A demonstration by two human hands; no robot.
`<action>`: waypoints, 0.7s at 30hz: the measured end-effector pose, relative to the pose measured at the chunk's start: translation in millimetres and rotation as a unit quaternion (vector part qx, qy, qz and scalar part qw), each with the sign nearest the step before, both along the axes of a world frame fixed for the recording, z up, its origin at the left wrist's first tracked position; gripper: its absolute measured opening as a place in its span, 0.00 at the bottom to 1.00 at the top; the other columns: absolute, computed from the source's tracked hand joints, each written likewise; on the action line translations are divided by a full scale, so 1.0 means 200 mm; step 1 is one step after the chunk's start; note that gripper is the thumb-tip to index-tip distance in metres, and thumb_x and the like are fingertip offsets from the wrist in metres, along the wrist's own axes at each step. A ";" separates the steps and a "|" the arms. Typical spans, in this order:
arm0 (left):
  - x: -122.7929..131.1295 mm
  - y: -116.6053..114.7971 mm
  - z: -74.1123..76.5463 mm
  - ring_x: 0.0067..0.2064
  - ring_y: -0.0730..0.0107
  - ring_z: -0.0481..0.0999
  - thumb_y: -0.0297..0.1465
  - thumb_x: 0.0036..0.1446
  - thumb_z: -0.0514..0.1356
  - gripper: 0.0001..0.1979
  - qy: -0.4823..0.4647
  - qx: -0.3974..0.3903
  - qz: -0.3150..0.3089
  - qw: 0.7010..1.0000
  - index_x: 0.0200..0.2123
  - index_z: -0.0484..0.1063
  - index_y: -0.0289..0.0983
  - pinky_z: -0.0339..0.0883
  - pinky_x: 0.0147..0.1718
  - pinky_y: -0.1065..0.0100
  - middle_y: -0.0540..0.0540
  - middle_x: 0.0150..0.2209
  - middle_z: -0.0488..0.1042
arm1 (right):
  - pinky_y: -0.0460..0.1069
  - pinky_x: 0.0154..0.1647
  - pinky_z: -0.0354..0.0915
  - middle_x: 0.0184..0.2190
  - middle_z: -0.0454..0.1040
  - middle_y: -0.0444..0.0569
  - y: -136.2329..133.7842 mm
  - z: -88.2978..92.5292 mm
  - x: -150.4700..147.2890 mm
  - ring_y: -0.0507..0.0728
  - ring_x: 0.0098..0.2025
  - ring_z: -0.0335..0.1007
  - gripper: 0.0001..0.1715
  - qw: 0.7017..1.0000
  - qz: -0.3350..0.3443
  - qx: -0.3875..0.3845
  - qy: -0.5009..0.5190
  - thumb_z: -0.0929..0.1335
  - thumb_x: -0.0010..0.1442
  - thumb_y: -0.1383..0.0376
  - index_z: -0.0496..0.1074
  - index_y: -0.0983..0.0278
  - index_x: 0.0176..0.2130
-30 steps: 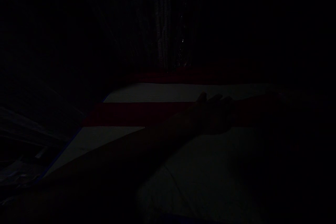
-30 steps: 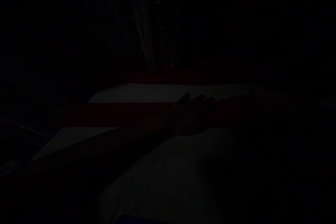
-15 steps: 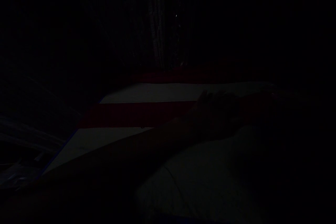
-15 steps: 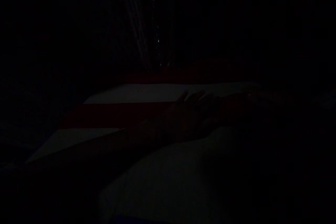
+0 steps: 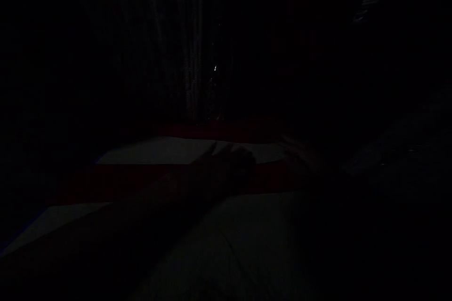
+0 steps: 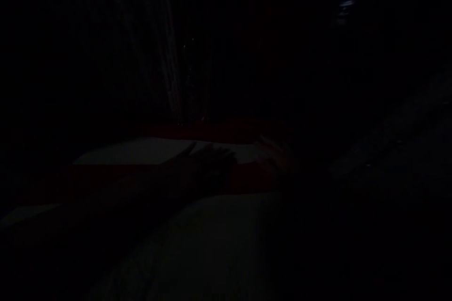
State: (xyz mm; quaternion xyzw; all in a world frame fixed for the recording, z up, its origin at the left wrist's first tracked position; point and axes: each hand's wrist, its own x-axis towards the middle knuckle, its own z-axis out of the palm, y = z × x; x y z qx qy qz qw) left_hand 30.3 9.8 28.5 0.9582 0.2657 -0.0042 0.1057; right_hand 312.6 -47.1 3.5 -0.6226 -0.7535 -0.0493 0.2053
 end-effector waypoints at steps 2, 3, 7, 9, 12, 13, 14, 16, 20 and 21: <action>-0.11 0.04 0.00 0.77 0.49 0.34 0.49 0.76 0.39 0.29 0.002 0.030 0.047 0.998 0.76 0.43 0.56 0.29 0.70 0.34 0.57 0.77 0.38 | 0.68 0.75 0.48 0.74 0.49 0.46 0.01 0.04 -0.07 0.65 0.75 0.47 0.36 0.999 0.030 -0.033 0.001 0.58 0.71 0.42 0.63 0.54 0.70; -0.16 0.05 -0.01 0.77 0.49 0.35 0.48 0.76 0.39 0.28 0.005 0.035 0.071 0.997 0.75 0.43 0.57 0.29 0.70 0.33 0.57 0.77 0.38 | 0.67 0.76 0.45 0.75 0.46 0.43 0.02 0.04 -0.14 0.63 0.76 0.43 0.37 0.997 0.050 -0.057 0.002 0.57 0.72 0.41 0.60 0.51 0.72; -0.31 0.04 -0.10 0.77 0.46 0.37 0.52 0.74 0.41 0.30 0.013 0.044 0.146 0.988 0.75 0.45 0.57 0.33 0.70 0.34 0.54 0.77 0.40 | 0.70 0.76 0.40 0.75 0.45 0.41 0.04 -0.06 -0.41 0.62 0.77 0.39 0.39 0.991 0.082 -0.103 -0.025 0.51 0.73 0.39 0.55 0.50 0.74; -0.34 0.02 -0.15 0.77 0.47 0.40 0.53 0.74 0.42 0.31 0.007 0.051 0.150 0.987 0.75 0.47 0.55 0.34 0.70 0.36 0.52 0.76 0.42 | 0.71 0.76 0.39 0.75 0.45 0.42 0.03 -0.13 -0.47 0.61 0.77 0.38 0.40 0.989 0.073 -0.123 -0.041 0.49 0.74 0.40 0.54 0.53 0.74; -0.36 0.01 -0.16 0.77 0.49 0.42 0.52 0.75 0.41 0.31 -0.004 0.046 0.140 0.989 0.75 0.47 0.52 0.35 0.71 0.37 0.49 0.76 0.43 | 0.73 0.75 0.38 0.75 0.44 0.43 0.04 -0.18 -0.47 0.62 0.77 0.38 0.40 0.989 0.067 -0.122 -0.052 0.49 0.74 0.40 0.54 0.53 0.74; -0.36 0.01 -0.15 0.77 0.49 0.41 0.53 0.75 0.41 0.31 -0.005 0.037 0.137 0.990 0.75 0.47 0.51 0.34 0.70 0.37 0.48 0.77 0.42 | 0.74 0.75 0.39 0.75 0.44 0.44 0.04 -0.18 -0.45 0.63 0.77 0.39 0.40 0.990 0.068 -0.110 -0.051 0.50 0.74 0.40 0.53 0.52 0.74; -0.36 0.01 -0.14 0.77 0.48 0.39 0.53 0.74 0.40 0.32 -0.008 0.026 0.133 0.991 0.75 0.47 0.52 0.34 0.70 0.36 0.48 0.77 0.41 | 0.74 0.75 0.39 0.75 0.44 0.44 0.05 -0.19 -0.44 0.63 0.77 0.39 0.39 0.992 0.070 -0.092 -0.050 0.50 0.74 0.41 0.53 0.51 0.74; -0.36 0.00 -0.12 0.77 0.47 0.37 0.54 0.74 0.40 0.32 -0.017 0.009 0.118 0.993 0.76 0.46 0.53 0.33 0.70 0.36 0.48 0.77 0.40 | 0.74 0.74 0.40 0.75 0.45 0.44 0.06 -0.20 -0.42 0.63 0.77 0.38 0.38 0.994 0.076 -0.059 -0.053 0.51 0.74 0.42 0.52 0.50 0.74; -0.34 -0.02 -0.13 0.77 0.52 0.38 0.52 0.75 0.40 0.32 -0.028 0.003 0.092 0.995 0.76 0.46 0.48 0.33 0.71 0.40 0.47 0.77 0.42 | 0.75 0.73 0.41 0.74 0.47 0.46 0.08 -0.26 -0.39 0.64 0.77 0.42 0.39 0.993 0.074 -0.067 -0.066 0.51 0.74 0.42 0.53 0.53 0.74; -0.34 -0.02 -0.13 0.77 0.53 0.38 0.51 0.75 0.40 0.32 -0.026 0.003 0.091 0.995 0.76 0.47 0.46 0.32 0.72 0.41 0.47 0.77 0.42 | 0.75 0.73 0.41 0.74 0.48 0.46 0.08 -0.28 -0.39 0.64 0.76 0.42 0.39 0.993 0.072 -0.075 -0.063 0.51 0.73 0.42 0.53 0.54 0.74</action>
